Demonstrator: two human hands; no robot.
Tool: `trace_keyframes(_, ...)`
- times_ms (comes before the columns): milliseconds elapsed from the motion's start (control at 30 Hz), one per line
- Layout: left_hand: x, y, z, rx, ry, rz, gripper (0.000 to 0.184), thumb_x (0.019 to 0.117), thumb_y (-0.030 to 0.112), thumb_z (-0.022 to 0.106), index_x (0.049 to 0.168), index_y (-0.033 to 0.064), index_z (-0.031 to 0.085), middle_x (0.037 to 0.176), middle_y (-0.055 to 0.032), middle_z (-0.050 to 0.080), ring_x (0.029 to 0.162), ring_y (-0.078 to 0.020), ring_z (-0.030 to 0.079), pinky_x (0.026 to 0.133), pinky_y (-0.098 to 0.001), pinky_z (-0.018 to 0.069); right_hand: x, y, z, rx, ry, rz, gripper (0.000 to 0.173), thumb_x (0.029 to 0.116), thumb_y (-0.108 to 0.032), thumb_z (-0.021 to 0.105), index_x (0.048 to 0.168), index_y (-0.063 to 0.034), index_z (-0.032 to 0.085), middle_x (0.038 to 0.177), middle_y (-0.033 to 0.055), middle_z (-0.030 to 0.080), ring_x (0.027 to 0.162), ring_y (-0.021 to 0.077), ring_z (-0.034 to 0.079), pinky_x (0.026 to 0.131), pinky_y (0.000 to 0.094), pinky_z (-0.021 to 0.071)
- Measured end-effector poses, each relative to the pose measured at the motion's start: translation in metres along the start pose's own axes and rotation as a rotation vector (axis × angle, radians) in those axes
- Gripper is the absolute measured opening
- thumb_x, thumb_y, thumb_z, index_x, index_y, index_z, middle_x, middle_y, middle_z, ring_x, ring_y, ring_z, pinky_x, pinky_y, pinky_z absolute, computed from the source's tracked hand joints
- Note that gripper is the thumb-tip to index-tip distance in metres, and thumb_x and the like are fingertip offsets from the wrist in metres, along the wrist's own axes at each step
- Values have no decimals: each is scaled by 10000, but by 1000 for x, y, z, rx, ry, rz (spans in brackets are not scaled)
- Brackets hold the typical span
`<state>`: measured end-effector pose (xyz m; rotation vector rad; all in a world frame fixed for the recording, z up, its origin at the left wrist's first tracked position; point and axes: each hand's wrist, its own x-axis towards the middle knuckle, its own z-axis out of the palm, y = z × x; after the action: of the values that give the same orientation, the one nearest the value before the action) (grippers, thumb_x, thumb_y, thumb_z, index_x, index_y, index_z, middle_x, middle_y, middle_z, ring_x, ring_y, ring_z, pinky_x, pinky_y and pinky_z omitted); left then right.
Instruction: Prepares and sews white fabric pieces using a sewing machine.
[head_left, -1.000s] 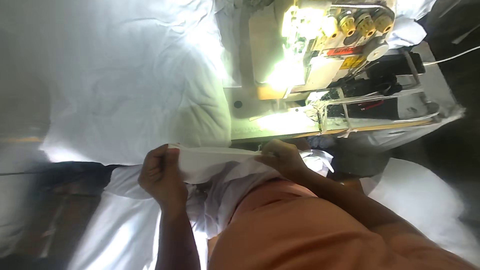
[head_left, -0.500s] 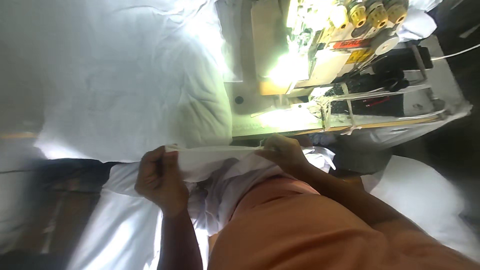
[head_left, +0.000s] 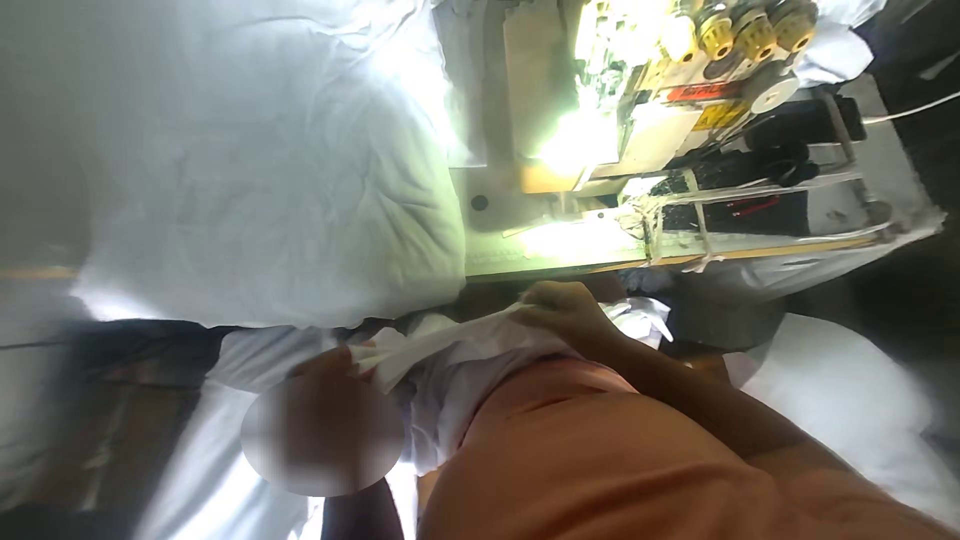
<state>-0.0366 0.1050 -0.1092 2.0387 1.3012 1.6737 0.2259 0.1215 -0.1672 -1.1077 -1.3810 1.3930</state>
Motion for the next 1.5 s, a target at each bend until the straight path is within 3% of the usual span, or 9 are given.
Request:
trace_keyframes(233,-11,2,9,-41,38,-166,126,1008,109,595,1016,168,706,987,230,685,933,127,620,813,-97,513,1,4,3,238,-13,89,64,947,-2,639,944,-17,701,841,-29,696,720,-27,615,667,156,528)
trace_keyframes(333,-12,-8,12,-39,88,-358,136,975,7,585,1032,101,664,943,216,668,890,108,624,808,-135,532,0,10,5,133,0,17,66,949,-10,639,943,12,701,849,-6,690,723,-31,603,669,147,517)
trace_keyframes(467,-15,-24,22,-117,179,-649,168,1017,44,528,1025,178,629,838,207,640,727,87,604,654,-119,514,-2,13,7,-58,-16,-53,87,960,-32,652,974,37,703,787,17,673,663,-38,563,635,132,488)
trace_keyframes(533,-13,-25,24,-152,216,-731,176,1037,63,510,1007,189,629,837,187,654,750,64,630,687,-142,540,-3,11,6,-94,-70,-53,100,965,-41,655,987,41,707,767,25,671,658,-31,566,640,139,494)
trace_keyframes(800,-14,-38,25,53,98,-509,118,1014,54,557,1063,-30,623,915,130,620,843,121,580,793,-105,498,1,18,4,-153,-146,-54,126,980,-40,624,1028,54,693,741,41,640,634,-9,529,619,157,466)
trace_keyframes(967,-38,-57,32,38,2,-708,109,1020,59,549,1045,-14,625,868,112,613,802,95,583,769,-127,506,1,33,2,-400,-120,-61,144,961,-58,645,1029,19,746,841,137,724,747,232,693,714,457,573)
trace_keyframes(1100,-41,-49,39,4,31,-618,82,1004,35,558,994,11,636,830,154,623,773,117,593,731,-106,516,19,33,-10,-612,33,-159,135,971,-87,653,1057,-10,721,826,144,718,711,314,710,620,538,572)
trace_keyframes(1267,-30,-44,45,15,56,-540,85,987,9,579,1024,-36,641,859,138,641,800,128,595,748,-99,514,68,5,-22,-763,-154,279,508,1023,-232,623,1494,-98,491,904,214,709,850,435,689,764,623,518)
trace_keyframes(1500,-35,-45,45,1,52,-556,89,975,0,583,1015,-43,649,854,130,650,791,128,599,737,-96,517,69,-6,-18,-848,-276,341,383,1047,-245,588,1419,-155,600,981,216,727,960,439,696,814,632,515)
